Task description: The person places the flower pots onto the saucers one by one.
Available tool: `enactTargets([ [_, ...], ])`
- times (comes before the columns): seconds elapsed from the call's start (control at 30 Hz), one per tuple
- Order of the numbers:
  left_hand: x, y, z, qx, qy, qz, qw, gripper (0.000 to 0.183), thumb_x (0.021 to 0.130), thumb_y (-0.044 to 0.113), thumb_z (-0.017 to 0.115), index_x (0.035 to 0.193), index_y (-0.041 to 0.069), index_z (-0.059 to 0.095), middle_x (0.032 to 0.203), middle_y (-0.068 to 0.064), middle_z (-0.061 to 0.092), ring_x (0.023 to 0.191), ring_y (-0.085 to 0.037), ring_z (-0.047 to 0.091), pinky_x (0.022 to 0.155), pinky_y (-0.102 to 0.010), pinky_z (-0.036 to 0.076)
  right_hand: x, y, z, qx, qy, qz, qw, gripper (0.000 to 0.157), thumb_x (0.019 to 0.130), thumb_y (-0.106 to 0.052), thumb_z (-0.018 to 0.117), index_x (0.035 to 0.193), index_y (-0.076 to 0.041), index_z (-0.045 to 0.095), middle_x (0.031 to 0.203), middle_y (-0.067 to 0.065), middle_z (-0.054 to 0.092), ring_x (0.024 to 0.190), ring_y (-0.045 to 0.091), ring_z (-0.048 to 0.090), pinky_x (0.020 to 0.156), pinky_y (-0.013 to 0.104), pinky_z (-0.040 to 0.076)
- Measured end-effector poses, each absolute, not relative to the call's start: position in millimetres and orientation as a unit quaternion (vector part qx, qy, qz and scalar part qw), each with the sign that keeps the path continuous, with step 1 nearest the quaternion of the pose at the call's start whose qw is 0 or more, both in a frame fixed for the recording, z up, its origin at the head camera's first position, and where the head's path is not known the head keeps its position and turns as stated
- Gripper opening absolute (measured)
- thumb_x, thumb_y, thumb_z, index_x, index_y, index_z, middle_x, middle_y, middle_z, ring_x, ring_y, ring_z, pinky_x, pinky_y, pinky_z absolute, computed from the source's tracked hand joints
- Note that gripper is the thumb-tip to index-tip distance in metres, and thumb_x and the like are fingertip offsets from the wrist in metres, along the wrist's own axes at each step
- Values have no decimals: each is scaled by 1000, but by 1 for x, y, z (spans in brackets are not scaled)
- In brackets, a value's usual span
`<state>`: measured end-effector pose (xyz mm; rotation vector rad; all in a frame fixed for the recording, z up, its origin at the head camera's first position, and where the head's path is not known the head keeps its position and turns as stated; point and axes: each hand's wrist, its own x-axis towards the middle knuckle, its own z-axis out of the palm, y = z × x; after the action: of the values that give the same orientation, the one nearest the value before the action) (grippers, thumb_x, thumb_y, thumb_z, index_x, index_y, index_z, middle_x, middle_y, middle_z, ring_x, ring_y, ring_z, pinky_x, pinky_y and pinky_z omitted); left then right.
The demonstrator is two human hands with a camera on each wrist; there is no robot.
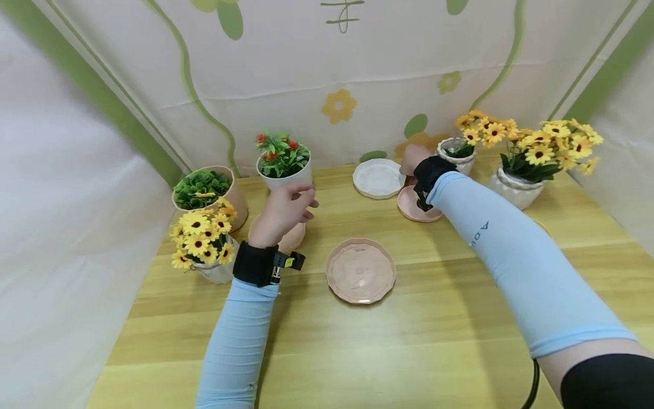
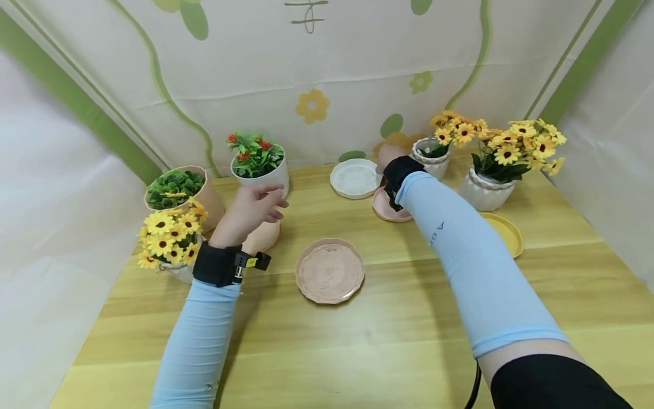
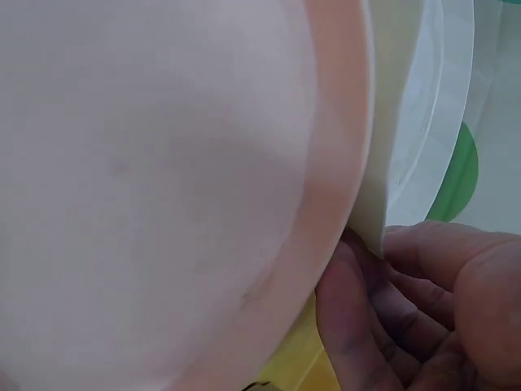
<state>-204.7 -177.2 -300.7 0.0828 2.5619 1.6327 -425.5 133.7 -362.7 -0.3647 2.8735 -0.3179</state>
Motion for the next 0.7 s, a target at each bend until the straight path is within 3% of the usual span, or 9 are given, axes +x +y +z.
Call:
enactTargets([
  [0.27, -202, -202, -289, 10, 827, 562, -2, 42, 105, 25, 50, 141, 4, 54, 107, -20, 67, 89, -37, 67, 73, -31, 59, -413, 114, -352, -117, 979, -106, 133, 28, 85, -12, 56, 59, -7, 65, 52, 1, 59, 48, 14, 57, 55, 27, 45],
  [0.4, -202, -211, -287, -10, 825, 564, -23, 42, 105, 25, 49, 142, 6, 53, 111, -22, 65, 91, -34, 67, 76, -32, 59, -404, 102, -344, -137, 973, -125, 134, 27, 86, -11, 55, 65, -4, 70, 57, 4, 63, 49, 14, 55, 56, 26, 42],
  [0.7, -204, -220, -286, -56, 809, 582, -62, 41, 105, 21, 48, 143, 7, 51, 112, -21, 66, 88, -32, 66, 78, -33, 58, -383, 66, -342, -137, 958, -193, 160, 26, 90, -6, 54, 79, 3, 76, 71, 12, 72, 58, 18, 67, 50, 20, 49],
])
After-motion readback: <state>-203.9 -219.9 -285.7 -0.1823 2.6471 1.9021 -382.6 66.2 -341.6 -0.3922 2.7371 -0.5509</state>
